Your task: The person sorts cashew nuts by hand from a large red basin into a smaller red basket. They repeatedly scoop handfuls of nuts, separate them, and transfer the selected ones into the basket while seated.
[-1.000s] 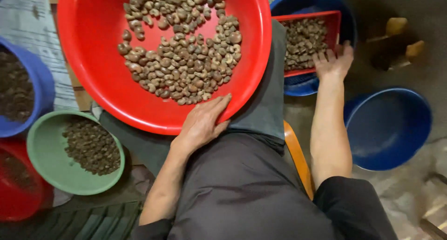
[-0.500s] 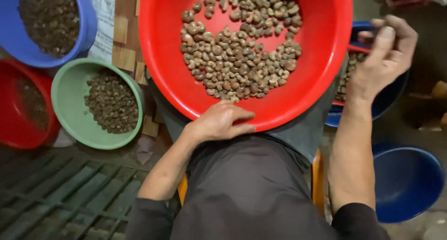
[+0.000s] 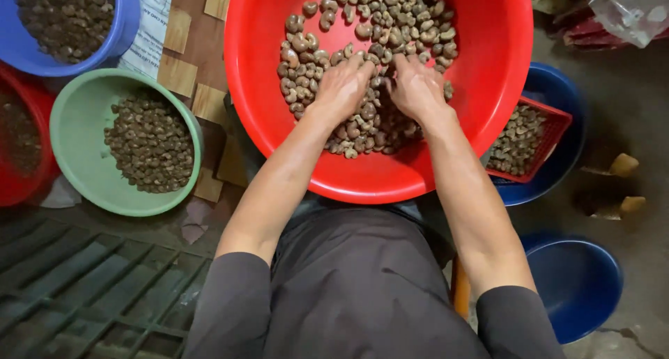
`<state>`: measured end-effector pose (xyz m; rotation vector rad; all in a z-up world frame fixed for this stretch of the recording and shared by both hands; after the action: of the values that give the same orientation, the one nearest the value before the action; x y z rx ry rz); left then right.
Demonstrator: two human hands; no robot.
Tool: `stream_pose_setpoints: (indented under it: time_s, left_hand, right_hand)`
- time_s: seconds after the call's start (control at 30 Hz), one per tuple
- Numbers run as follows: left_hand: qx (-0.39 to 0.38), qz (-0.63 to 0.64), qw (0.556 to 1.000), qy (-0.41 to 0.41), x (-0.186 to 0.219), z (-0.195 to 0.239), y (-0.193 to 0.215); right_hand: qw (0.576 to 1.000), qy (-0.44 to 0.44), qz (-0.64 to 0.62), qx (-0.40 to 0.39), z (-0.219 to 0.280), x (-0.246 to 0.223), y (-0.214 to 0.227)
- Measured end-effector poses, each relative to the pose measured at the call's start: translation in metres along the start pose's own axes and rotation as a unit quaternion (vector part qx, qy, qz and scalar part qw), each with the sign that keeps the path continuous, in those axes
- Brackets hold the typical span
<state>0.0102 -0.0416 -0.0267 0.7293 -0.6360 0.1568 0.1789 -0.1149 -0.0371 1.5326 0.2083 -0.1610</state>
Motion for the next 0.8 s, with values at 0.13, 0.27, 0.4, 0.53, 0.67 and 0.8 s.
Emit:
stream_pose_setpoints:
  time_s: [0.13, 0.27, 0.4, 0.53, 0.67, 0.8]
  left_hand:
    - [0.14, -0.192, 0.953, -0.186, -0.026, -0.008, -0.013]
    - [0.169, -0.131, 0.955, -0.208, -0.032, -0.015, -0.019]
    - [0.058, 0.179, 0.982, 0.028, 0.012, 0.023, 0.03]
    - [0.067, 0.477, 0.876, 0.019, -0.008, 0.013, 0.029]
    - [0.049, 0.591, 0.805, -0.035, -0.009, 0.012, 0.033]
    - [0.107, 0.326, 0.939, 0.008, 0.009, 0.022, 0.034]
  right_hand:
    - [0.999, -0.031, -0.013, -0.005, 0.009, -0.003, -0.008]
    - [0.992, -0.077, -0.077, -0.063, 0.005, -0.005, 0.002]
    - [0.945, -0.192, -0.241, -0.105, -0.003, -0.023, 0.047]
    - [0.815, -0.307, -0.488, -0.062, -0.005, -0.021, 0.055]
    - [0.841, -0.226, -0.489, -0.035, -0.013, -0.019, 0.035]
    - [0.938, -0.21, -0.235, -0.144, -0.006, -0.028, 0.025]
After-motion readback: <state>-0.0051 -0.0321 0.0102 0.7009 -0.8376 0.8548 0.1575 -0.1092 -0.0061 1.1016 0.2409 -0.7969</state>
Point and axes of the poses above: each hand's wrist, its own z-axis away from the middle knuckle, its own y-axis out of the back of the hand, x = y × z, the point moved 1 cm from there along -z, towards the middle knuckle, and after that the axes turned 3 degrees about y, right-handed, at the moved point
